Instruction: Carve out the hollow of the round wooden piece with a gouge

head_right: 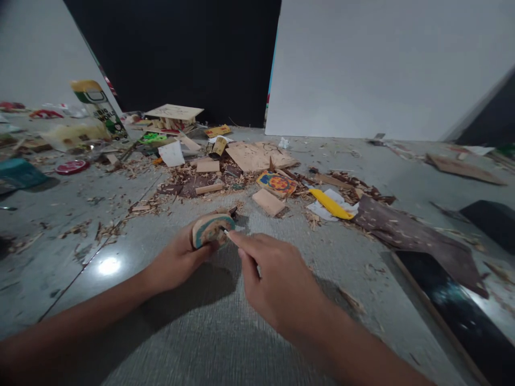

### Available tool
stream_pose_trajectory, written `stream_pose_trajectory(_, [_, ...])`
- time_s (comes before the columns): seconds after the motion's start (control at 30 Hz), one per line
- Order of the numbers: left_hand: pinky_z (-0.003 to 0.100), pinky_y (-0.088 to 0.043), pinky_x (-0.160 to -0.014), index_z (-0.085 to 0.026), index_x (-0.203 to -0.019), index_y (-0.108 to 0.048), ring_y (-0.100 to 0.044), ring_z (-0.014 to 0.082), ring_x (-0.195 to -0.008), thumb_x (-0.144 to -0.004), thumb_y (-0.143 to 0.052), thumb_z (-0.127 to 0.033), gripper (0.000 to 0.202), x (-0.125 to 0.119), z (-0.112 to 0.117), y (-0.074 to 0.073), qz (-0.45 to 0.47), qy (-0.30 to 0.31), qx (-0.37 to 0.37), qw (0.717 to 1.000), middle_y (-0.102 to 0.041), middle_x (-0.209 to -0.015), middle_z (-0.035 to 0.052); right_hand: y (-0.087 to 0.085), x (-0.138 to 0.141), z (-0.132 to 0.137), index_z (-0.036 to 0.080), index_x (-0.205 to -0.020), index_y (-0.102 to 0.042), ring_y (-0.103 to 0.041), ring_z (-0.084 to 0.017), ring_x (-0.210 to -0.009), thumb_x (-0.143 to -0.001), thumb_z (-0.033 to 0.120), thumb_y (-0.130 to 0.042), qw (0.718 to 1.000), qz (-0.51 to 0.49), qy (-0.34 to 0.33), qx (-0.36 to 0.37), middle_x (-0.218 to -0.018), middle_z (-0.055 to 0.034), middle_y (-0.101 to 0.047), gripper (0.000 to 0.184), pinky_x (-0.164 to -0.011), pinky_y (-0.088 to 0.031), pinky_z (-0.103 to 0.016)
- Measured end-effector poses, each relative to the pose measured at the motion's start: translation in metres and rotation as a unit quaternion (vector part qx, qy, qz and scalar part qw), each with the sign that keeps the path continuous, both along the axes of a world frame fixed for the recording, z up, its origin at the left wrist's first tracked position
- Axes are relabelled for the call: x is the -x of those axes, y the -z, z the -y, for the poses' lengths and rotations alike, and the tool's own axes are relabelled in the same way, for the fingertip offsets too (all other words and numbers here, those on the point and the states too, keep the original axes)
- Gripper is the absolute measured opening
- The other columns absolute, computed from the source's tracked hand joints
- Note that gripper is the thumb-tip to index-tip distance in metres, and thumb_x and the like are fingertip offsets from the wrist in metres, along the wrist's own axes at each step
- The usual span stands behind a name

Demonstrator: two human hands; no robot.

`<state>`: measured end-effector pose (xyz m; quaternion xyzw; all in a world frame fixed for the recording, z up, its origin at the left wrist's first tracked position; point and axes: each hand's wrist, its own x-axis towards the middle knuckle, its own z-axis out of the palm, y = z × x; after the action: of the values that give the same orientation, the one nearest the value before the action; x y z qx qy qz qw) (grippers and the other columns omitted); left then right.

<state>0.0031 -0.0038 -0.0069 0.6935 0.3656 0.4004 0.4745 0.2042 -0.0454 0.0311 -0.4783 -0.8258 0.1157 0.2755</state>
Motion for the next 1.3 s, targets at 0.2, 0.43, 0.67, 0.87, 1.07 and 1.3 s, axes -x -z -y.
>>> stream_pose_trajectory(0.2, [0.039, -0.043, -0.104, -0.019, -0.132, -0.051, -0.059, 0.0226, -0.111, -0.087, -0.056, -0.017, 0.045, -0.002, 0.003, 0.003, -0.031, -0.010, -0.023, 0.999, -0.064, -0.123, 0.0085, 0.000, 0.006, 0.002, 0.016, -0.120, -0.074, -0.074, -0.023, -0.084, -0.092, 0.012, -0.049, 1.000, 0.009, 0.020, -0.012, -0.101, -0.0101, -0.079, 0.037, -0.077, -0.059, -0.036])
stream_pose_trajectory(0.43, [0.028, -0.048, -0.074, -0.017, -0.105, -0.057, -0.053, 0.0151, -0.080, -0.085, -0.055, -0.019, 0.020, -0.003, 0.003, -0.002, -0.016, -0.016, 0.002, 1.000, -0.061, -0.091, 0.0017, 0.026, 0.014, 0.001, 0.011, -0.123, -0.071, -0.073, -0.023, -0.076, -0.095, 0.008, -0.044, 0.993, 0.012, 0.028, -0.115, -0.093, -0.0101, -0.077, 0.039, -0.063, -0.057, -0.034])
stream_pose_trajectory(0.67, [0.027, -0.045, -0.072, -0.017, -0.092, -0.056, -0.052, 0.0133, -0.076, -0.086, -0.062, -0.033, 0.017, -0.001, -0.004, -0.001, 0.054, 0.025, 0.104, 0.993, -0.058, -0.085, 0.0001, 0.034, 0.006, -0.006, 0.013, -0.127, -0.070, -0.064, -0.018, -0.061, -0.096, 0.007, -0.042, 0.990, 0.031, 0.003, -0.135, -0.074, -0.0058, -0.065, 0.043, -0.055, -0.049, -0.031])
stream_pose_trajectory(0.87, [0.030, -0.048, -0.080, -0.018, -0.114, -0.058, -0.057, 0.0152, -0.085, -0.080, -0.068, -0.029, 0.037, 0.000, -0.005, 0.003, 0.094, 0.004, 0.113, 0.989, -0.062, -0.095, 0.0018, 0.015, -0.001, -0.008, 0.015, -0.126, -0.071, -0.063, -0.017, -0.066, -0.096, 0.015, -0.048, 0.999, -0.014, 0.008, -0.035, -0.080, -0.0062, -0.069, 0.038, -0.063, -0.049, -0.031])
stream_pose_trajectory(1.07, [0.029, -0.048, -0.079, -0.017, -0.117, -0.059, -0.058, 0.0155, -0.086, -0.084, -0.067, -0.032, 0.037, 0.001, -0.006, 0.003, 0.050, -0.003, 0.076, 0.996, -0.066, -0.100, 0.0040, 0.002, -0.006, -0.008, 0.016, -0.127, -0.070, -0.059, -0.016, -0.064, -0.096, 0.015, -0.046, 0.999, -0.027, -0.008, 0.030, -0.085, -0.0069, -0.072, 0.040, -0.057, -0.044, -0.028])
stream_pose_trajectory(1.3, [0.032, -0.051, -0.084, -0.017, -0.121, -0.060, -0.061, 0.0179, -0.092, -0.087, -0.064, -0.030, 0.038, 0.002, -0.006, 0.001, 0.011, -0.003, 0.052, 0.999, -0.069, -0.106, 0.0058, 0.006, -0.008, -0.006, 0.020, -0.137, -0.063, -0.053, -0.016, -0.063, -0.097, 0.010, -0.043, 0.998, 0.027, -0.044, -0.024, -0.078, -0.0036, -0.056, 0.046, -0.058, -0.039, -0.029])
